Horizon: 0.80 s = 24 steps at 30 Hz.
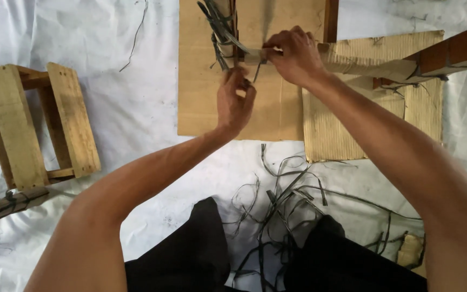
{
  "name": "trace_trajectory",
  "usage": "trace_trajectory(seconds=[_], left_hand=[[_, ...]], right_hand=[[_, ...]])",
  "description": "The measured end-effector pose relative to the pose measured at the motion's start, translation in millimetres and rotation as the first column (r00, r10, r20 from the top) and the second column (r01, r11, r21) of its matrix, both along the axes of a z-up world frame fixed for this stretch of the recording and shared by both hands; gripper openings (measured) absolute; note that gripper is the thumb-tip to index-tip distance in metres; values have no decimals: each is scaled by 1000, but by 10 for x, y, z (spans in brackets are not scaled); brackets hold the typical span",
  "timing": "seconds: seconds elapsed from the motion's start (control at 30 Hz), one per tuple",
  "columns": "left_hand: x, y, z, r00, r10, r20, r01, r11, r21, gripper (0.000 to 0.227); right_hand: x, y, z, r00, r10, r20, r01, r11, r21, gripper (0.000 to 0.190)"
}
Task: Wrapping and securing the legs of a table with protective straps and cardboard pieces.
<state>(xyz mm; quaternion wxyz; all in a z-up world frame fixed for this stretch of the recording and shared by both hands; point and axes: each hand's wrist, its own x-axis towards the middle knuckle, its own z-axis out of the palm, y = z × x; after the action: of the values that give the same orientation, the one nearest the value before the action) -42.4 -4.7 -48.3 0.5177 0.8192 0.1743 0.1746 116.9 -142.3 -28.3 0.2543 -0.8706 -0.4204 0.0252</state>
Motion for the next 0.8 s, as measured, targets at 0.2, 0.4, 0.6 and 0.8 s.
trace_trajectory(seconds=[0.2,0.4,0.6,0.8], left_hand=[[22,-14,245,959,-214,186,208,977,51,19],[42,16,-175,989,-121,87,133,979,-152,4],[17,26,137,980,-152,129,164,983,-85,3],[142,22,393,942,-233,242,224,972,65,4]], right_hand=[[68,115,-122,971,-66,-230,83,994,66,23],[89,98,-161,993,-92,-78,92,996,1,23],[34,50,98,986,-49,-160,55,998,35,23],[116,-5,157,923,59,-381,-18,994,109,22]])
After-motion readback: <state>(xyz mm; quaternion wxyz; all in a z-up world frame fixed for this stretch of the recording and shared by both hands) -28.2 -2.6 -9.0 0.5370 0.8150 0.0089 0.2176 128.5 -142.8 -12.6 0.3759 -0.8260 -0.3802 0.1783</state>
